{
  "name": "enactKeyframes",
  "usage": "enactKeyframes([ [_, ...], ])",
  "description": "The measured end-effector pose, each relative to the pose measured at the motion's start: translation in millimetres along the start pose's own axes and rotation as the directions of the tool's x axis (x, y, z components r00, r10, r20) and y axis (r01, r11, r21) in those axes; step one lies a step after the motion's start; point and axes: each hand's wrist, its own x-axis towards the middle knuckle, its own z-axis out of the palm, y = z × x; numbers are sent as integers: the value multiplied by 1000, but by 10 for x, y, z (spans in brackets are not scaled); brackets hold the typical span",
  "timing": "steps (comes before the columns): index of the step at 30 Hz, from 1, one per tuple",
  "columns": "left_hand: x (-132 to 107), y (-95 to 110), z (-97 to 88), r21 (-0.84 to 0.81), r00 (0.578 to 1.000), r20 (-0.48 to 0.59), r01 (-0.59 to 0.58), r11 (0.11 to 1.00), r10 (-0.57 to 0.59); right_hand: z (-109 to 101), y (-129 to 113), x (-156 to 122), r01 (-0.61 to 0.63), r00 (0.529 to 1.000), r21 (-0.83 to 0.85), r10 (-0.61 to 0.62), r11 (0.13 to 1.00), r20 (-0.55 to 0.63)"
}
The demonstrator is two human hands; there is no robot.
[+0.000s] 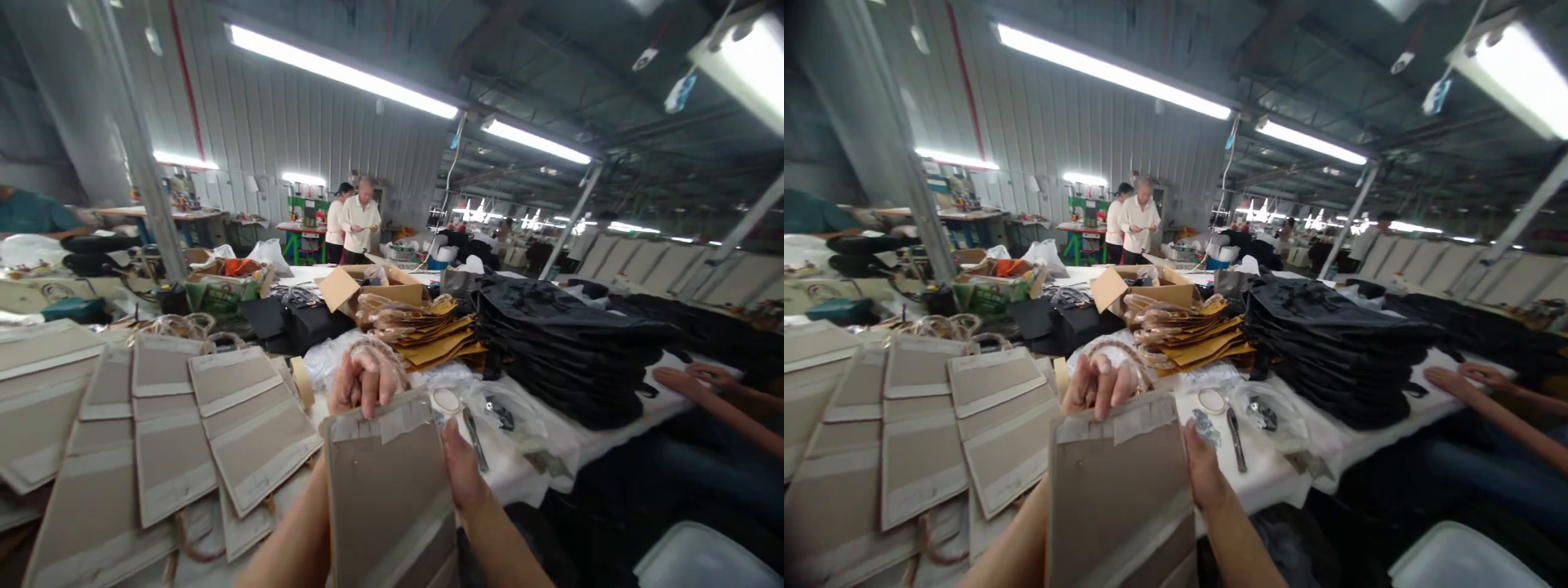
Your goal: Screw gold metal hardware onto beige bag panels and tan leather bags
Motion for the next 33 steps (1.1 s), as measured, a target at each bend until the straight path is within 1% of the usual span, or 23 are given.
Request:
enactKeyframes([
  [3,-74,-49,-148,40,991,-134,12,999,-7,-1,-91,-67,67,996,55,-64,996,-56],
  [5,-138,-69,-265,81,980,-192,60,995,-44,25,-107,-135,108,992,99,-101,989,-70],
  [8,-252,-82,-466,143,943,-295,199,969,-151,70,-78,-245,158,985,142,-146,977,-92],
  [11,-391,-85,-671,189,883,-390,355,915,-262,71,-49,-315,229,957,82,-209,970,-202],
  [13,-490,-91,-794,203,833,-435,461,864,-343,39,-37,-342,265,932,14,-252,964,-259],
  [15,-580,-104,-902,186,779,-473,545,817,-412,-8,-13,-368,269,927,-40,-270,962,-260],
  [17,-664,-126,-986,146,732,-510,591,794,-451,-61,33,-400,249,926,-98,-266,964,-269],
  [18,-708,-140,-1018,115,702,-539,608,786,-465,-91,64,-413,229,918,-141,-262,963,-298],
  [19,-756,-156,-1043,72,661,-575,627,775,-482,-125,99,-423,205,902,-195,-262,959,-342],
  [21,-870,-188,-1068,-47,545,-653,663,747,-526,-209,179,-417,148,856,-323,-285,935,-433],
  [22,-938,-198,-1068,-119,493,-676,661,741,-548,-261,224,-400,120,833,-387,-305,914,-462],
  [23,-1012,-203,-1056,-186,468,-679,635,749,-565,-320,271,-374,95,815,-446,-327,890,-478],
  [24,-1090,-198,-1035,-237,475,-671,589,773,-569,-385,320,-341,75,802,-500,-350,863,-484],
  [25,-1166,-183,-1003,-272,506,-659,529,804,-556,-454,372,-303,59,794,-549,-372,834,-481],
  [27,-1296,-122,-917,-303,588,-633,410,860,-503,-599,481,-220,34,781,-626,-412,779,-469],
  [28,-1341,-80,-870,-303,619,-620,377,875,-482,-669,540,-180,30,773,-658,-435,753,-462],
  [29,-1368,-37,-824,-296,641,-605,369,881,-472,-731,600,-143,30,763,-683,-458,730,-456],
  [31,-1375,33,-743,-241,664,-578,417,876,-475,-821,730,-85,40,738,-716,-504,697,-449],
  [33,-1340,61,-689,-93,655,-602,511,855,-457,-849,862,-51,82,711,-741,-560,666,-425],
])
